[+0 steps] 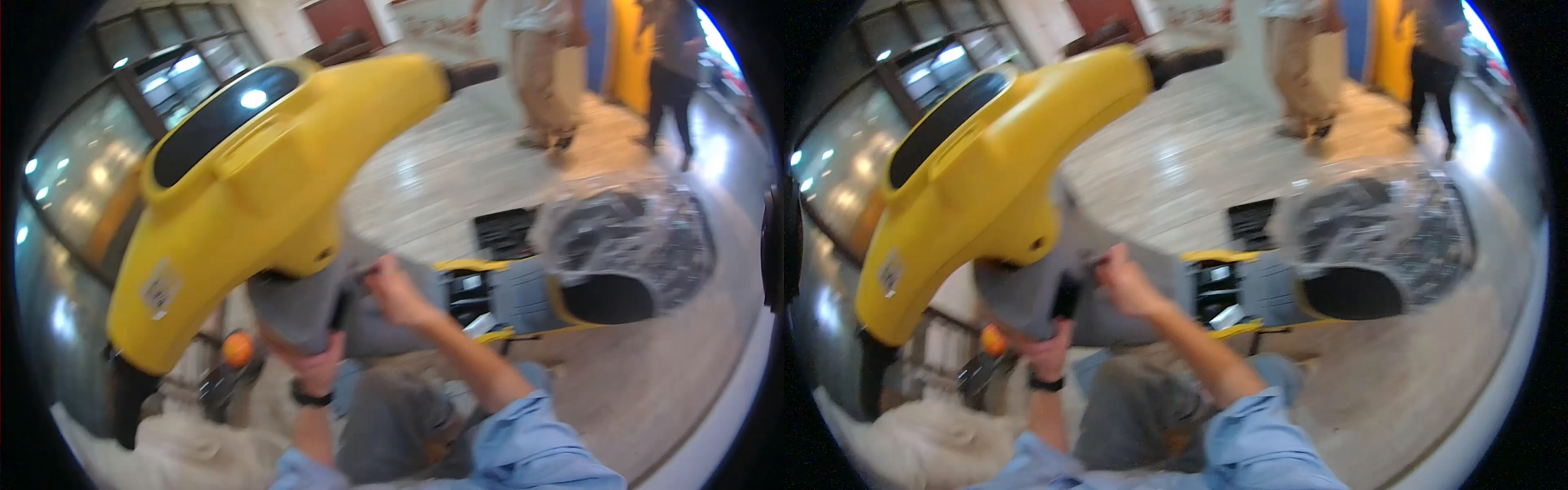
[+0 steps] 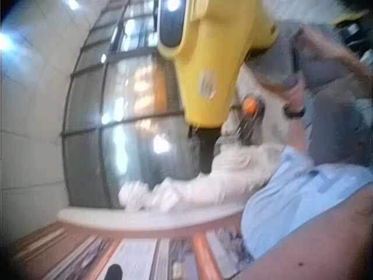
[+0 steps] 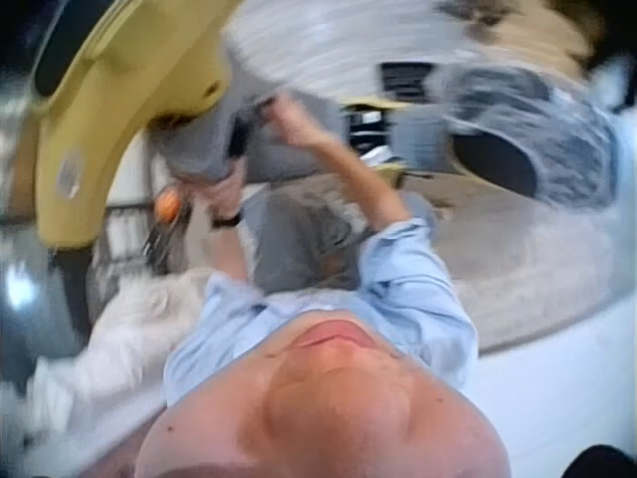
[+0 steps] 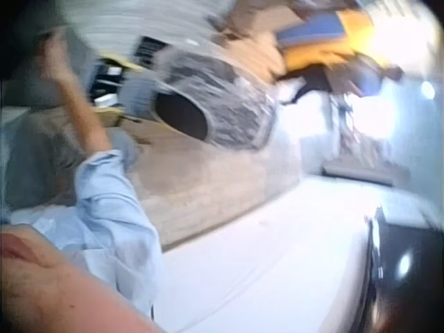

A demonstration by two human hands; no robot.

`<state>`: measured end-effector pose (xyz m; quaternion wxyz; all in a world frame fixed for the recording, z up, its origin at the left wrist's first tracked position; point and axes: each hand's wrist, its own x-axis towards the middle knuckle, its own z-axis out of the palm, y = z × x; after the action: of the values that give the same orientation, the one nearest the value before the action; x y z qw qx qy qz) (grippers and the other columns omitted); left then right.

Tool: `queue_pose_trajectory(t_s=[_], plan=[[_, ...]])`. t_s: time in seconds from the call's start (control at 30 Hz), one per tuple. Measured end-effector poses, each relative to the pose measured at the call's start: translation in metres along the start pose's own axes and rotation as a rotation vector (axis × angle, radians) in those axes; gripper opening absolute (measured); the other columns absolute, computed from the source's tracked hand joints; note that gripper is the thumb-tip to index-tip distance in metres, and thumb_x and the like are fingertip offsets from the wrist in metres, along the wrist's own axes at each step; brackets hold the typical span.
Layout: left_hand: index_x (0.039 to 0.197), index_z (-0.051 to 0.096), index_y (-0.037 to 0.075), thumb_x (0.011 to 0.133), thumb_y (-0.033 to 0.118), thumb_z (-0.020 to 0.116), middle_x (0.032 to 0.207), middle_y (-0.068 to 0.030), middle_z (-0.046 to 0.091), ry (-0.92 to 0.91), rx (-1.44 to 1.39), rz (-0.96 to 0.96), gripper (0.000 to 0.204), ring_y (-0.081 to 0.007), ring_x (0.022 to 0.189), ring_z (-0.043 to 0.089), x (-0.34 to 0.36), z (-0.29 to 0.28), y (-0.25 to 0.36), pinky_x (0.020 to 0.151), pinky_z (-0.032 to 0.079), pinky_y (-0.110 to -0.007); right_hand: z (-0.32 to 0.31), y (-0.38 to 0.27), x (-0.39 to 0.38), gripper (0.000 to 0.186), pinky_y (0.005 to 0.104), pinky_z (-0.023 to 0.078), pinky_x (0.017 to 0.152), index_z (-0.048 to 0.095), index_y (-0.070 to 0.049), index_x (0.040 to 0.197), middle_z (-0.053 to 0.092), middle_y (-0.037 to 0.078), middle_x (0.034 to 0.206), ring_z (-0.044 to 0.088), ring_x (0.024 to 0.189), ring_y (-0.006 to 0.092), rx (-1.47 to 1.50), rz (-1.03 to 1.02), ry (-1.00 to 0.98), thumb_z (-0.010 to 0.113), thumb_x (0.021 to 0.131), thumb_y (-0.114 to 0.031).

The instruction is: Remove and reattach the plastic body panels and port covers on a yellow electric scooter.

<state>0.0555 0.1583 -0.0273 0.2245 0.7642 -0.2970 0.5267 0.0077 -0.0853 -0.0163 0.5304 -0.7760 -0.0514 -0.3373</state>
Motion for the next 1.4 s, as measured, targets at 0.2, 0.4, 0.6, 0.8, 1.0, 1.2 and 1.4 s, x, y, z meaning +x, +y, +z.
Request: queue_pose_trajectory(t_s=[0.2,0.4,0.6,0.8,1.0,1.2,1.4], plan=[[0.15,0.019,-0.003,0.057,0.013,0.082,0.151,-0.0259,0.026,-0.046,-0.225,-0.127,0.114,-0.0413,0.139,0.031,0.07,-0.019,0.084,0.113,0.027,-0.05,-0.019,-0.005,0.005,0.016,0.0511,0.046,0.064,0.041,-0.001,0.1,0.06,0.026,0.077,0.059,0.073,0.0489,0.097,0.114,0.101,0.054,0.097,-0.009],[0.151,0.014,-0.003,0.057,0.009,0.08,0.151,-0.0233,0.024,-0.052,-0.286,-0.14,0.115,-0.0383,0.138,0.031,0.066,-0.027,0.069,0.114,0.027,-0.047,-0.01,-0.004,0.008,0.019,0.0526,0.045,0.064,0.042,-0.002,0.096,0.061,0.024,0.073,0.059,0.075,0.0477,-0.071,0.125,-0.006,0.052,0.099,-0.017],[0.151,0.015,-0.004,0.056,0.01,0.08,0.15,-0.0249,0.024,-0.037,-0.231,-0.117,0.116,-0.0389,0.138,0.031,0.063,-0.021,0.063,0.114,0.026,-0.048,-0.004,-0.014,0.006,0.018,0.0531,0.047,0.069,0.042,0.0,0.104,0.062,0.025,0.085,0.06,0.08,0.0489,0.177,0.186,0.125,0.051,0.098,-0.015],[0.147,0.017,-0.012,0.063,0.018,0.08,0.149,-0.0363,0.025,-0.032,-0.175,-0.238,0.109,-0.0493,0.135,0.036,0.036,0.004,0.051,0.111,0.032,-0.054,-0.012,0.011,0.006,0.024,0.0534,0.049,0.068,0.036,0.003,0.11,0.06,0.028,0.08,0.061,0.078,0.0501,0.069,0.006,0.092,0.051,0.096,-0.009],[0.153,0.012,-0.004,0.063,0.005,0.07,0.153,-0.0275,0.024,-0.016,-0.238,-0.166,0.107,-0.0424,0.14,0.031,0.06,-0.023,0.067,0.116,0.025,-0.048,0.008,0.009,0.004,0.02,0.0511,0.047,0.066,0.039,-0.002,0.103,0.062,0.024,0.079,0.06,0.078,0.0479,0.058,0.041,0.059,0.052,0.1,-0.017],[0.153,0.009,-0.002,0.061,0.005,0.071,0.154,-0.025,0.022,-0.067,-0.336,-0.219,0.111,-0.0415,0.141,0.029,0.061,-0.025,0.076,0.117,0.023,-0.048,-0.004,0.008,0.0,0.024,0.0565,0.043,0.065,0.037,-0.003,0.1,0.06,0.028,0.074,0.057,0.076,0.0515,-0.046,0.067,0.042,0.049,0.101,-0.023],[0.154,0.008,0.0,0.062,0.001,0.068,0.155,-0.0235,0.021,-0.088,-0.346,-0.204,0.11,-0.0392,0.141,0.028,0.064,-0.021,0.07,0.117,0.023,-0.046,-0.004,-0.001,0.006,0.022,0.0513,0.046,0.079,0.037,0.0,0.106,0.061,0.029,0.093,0.057,0.094,0.05,0.206,0.152,0.008,0.048,0.099,-0.018]])
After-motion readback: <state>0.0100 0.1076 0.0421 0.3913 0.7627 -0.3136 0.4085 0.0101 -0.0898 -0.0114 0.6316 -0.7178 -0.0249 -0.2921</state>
